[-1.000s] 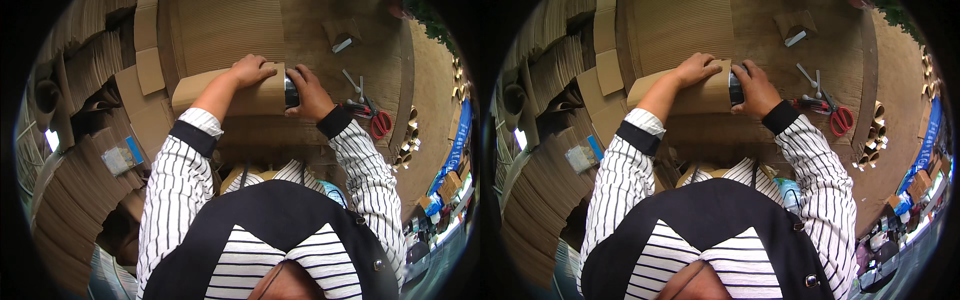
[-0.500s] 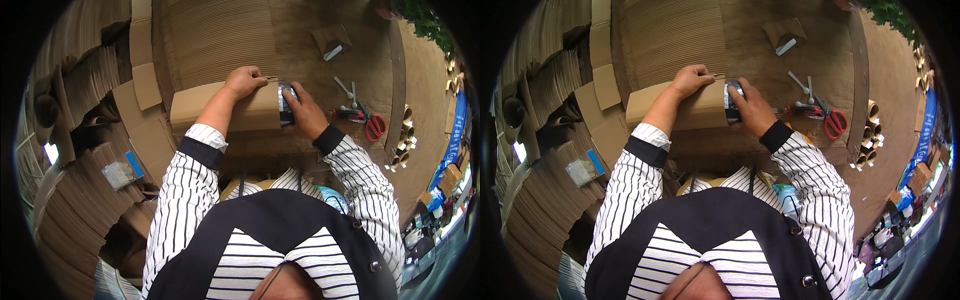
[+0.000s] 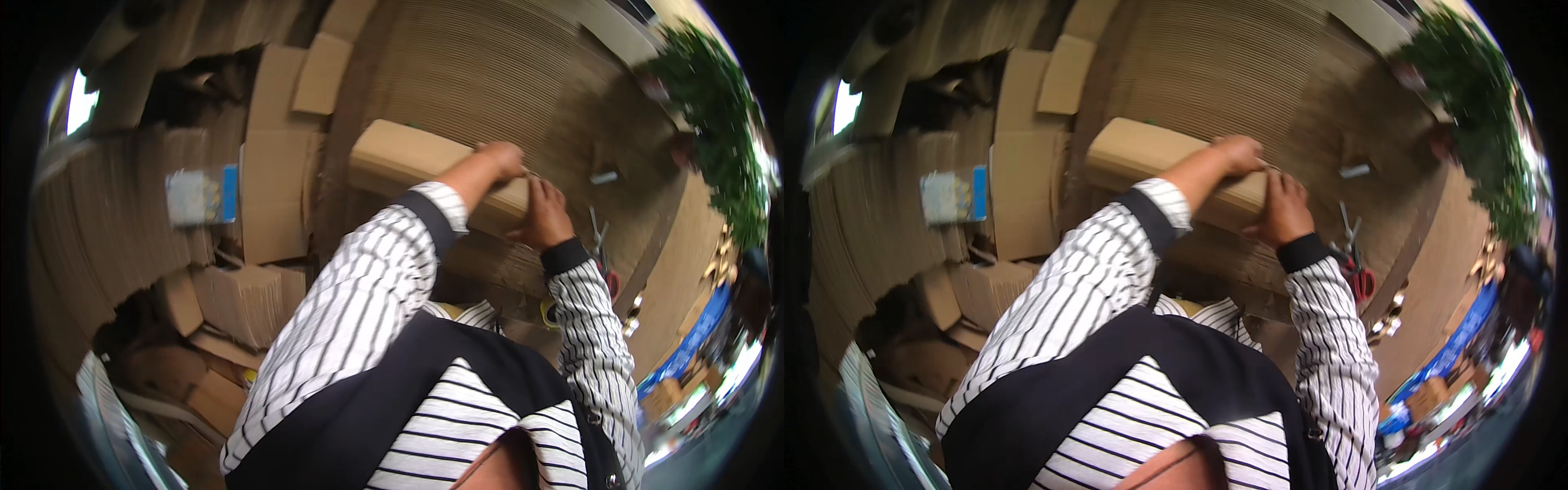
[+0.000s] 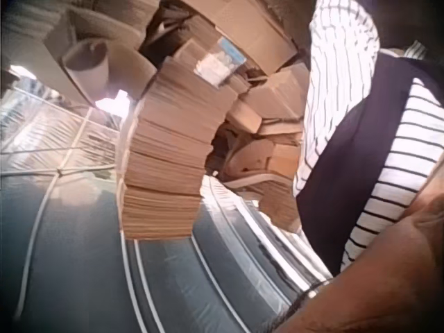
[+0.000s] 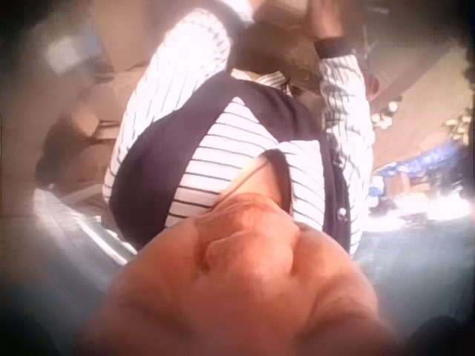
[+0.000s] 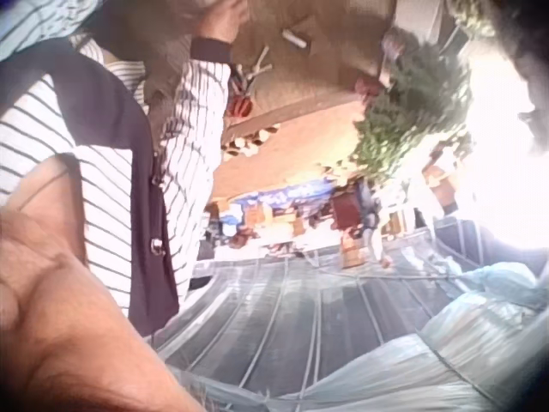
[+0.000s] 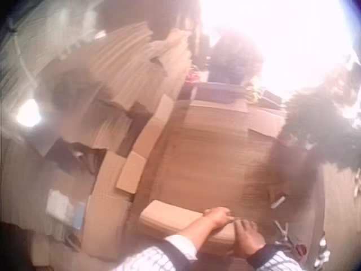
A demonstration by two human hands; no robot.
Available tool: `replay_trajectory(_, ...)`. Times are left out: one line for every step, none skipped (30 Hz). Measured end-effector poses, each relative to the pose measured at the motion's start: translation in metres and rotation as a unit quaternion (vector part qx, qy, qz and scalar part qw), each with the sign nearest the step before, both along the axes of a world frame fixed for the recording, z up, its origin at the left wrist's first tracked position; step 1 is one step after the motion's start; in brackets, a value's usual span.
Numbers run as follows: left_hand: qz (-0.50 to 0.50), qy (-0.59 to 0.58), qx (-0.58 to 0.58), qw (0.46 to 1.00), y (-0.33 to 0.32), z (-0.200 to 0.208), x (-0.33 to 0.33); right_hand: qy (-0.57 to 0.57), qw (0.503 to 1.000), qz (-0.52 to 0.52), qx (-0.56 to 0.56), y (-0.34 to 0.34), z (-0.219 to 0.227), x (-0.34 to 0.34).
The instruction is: The person rolls sheets of corrugated cardboard into cylindrical tubes and secures them with clear tape using a handheld dispenser. They then trim the edges of the tubes with scissors and place the finished tubes upright on the floor.
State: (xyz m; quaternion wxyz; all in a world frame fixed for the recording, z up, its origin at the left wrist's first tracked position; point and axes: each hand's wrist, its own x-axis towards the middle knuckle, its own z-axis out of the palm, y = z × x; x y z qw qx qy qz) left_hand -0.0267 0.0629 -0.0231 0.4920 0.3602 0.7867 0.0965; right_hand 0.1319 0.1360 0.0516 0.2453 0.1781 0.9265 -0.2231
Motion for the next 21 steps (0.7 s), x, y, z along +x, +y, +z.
replay_trajectory(0.004, -0.001, -0.005, 1.000, -0.002, -0.007, 0.003, -0.008, 1.000, 0.007, 0.001, -0.006, 0.002, -0.002)
replay_trajectory(0.012, -0.004, 0.019, 1.000, -0.005, -0.002, 0.005, -0.018, 1.000, 0.006, 0.010, -0.009, 0.004, -0.005)
replay_trajectory(-0.006, -0.001, 0.023, 1.000, -0.007, 0.009, 0.007, -0.031, 0.999, 0.009, 0.013, -0.007, 0.003, -0.006)
replay_trajectory(0.009, 0.031, 0.051, 0.998, -0.012, 0.011, 0.013, -0.050, 0.998, 0.001, 0.023, -0.011, 0.004, -0.007)
replay_trajectory(0.013, 0.046, 0.062, 0.997, -0.017, 0.012, 0.017, -0.040, 0.999, 0.009, 0.019, -0.012, 0.003, -0.007)
replay_trajectory(0.023, 0.060, 0.072, 0.995, -0.025, 0.016, 0.017, -0.031, 0.999, 0.022, 0.013, -0.012, 0.002, -0.006)
replay_trajectory(0.016, 0.060, 0.068, 0.996, -0.036, 0.019, 0.013, -0.009, 0.999, 0.033, 0.028, -0.015, 0.000, -0.002)
replay_trajectory(0.005, 0.059, 0.061, 0.996, -0.047, 0.022, 0.008, 0.015, 0.998, 0.041, 0.039, -0.018, -0.004, 0.005)
replay_trajectory(-0.006, 0.058, 0.055, 0.997, -0.058, 0.024, 0.000, 0.037, 0.997, 0.050, 0.050, -0.022, -0.004, 0.011)
replay_trajectory(-0.011, 0.042, 0.042, 0.998, -0.063, 0.026, -0.008, 0.038, 0.996, 0.049, 0.058, -0.021, -0.004, 0.016)
replay_trajectory(-0.015, 0.026, 0.029, 0.999, -0.066, 0.029, -0.018, 0.039, 0.996, 0.048, 0.065, -0.019, -0.003, 0.020)
replay_trajectory(-0.023, 0.011, 0.017, 1.000, -0.072, 0.029, -0.027, 0.040, 0.995, 0.045, 0.073, -0.021, -0.002, 0.022)
replay_trajectory(-0.042, 0.013, 0.002, 0.999, -0.076, 0.027, -0.035, 0.034, 0.995, 0.043, 0.077, -0.020, -0.004, 0.024)
replay_trajectory(-0.050, 0.004, -0.005, 0.999, -0.082, 0.025, -0.042, 0.028, 0.995, 0.042, 0.082, -0.018, -0.004, 0.023)
replay_trajectory(-0.073, -0.004, -0.008, 0.997, -0.082, 0.021, -0.047, 0.023, 0.996, 0.033, 0.085, -0.020, -0.004, 0.027)
replay_trajectory(-0.090, -0.013, -0.008, 0.996, -0.079, 0.018, -0.053, 0.002, 0.996, 0.027, 0.081, -0.021, 0.000, 0.023)
replay_trajectory(-0.124, 0.004, 0.000, 0.992, -0.070, -0.006, -0.050, 0.002, 0.996, 0.032, 0.087, -0.022, 0.001, 0.022)
replay_trajectory(-0.130, -0.004, -0.030, 0.991, -0.064, -0.019, -0.051, 0.001, 0.995, 0.045, 0.088, -0.020, -0.001, 0.020)
replay_trajectory(-0.141, -0.013, -0.056, 0.988, -0.061, -0.024, -0.054, 0.000, 0.995, 0.050, 0.089, -0.017, -0.003, 0.019)
replay_trajectory(-0.153, -0.023, -0.081, 0.985, -0.060, -0.030, -0.056, -0.001, 0.994, 0.056, 0.090, -0.014, -0.006, 0.017)
replay_trajectory(-0.132, -0.054, -0.039, 0.989, -0.091, 0.011, -0.069, -0.006, 0.995, 0.033, 0.093, -0.014, -0.007, 0.030)
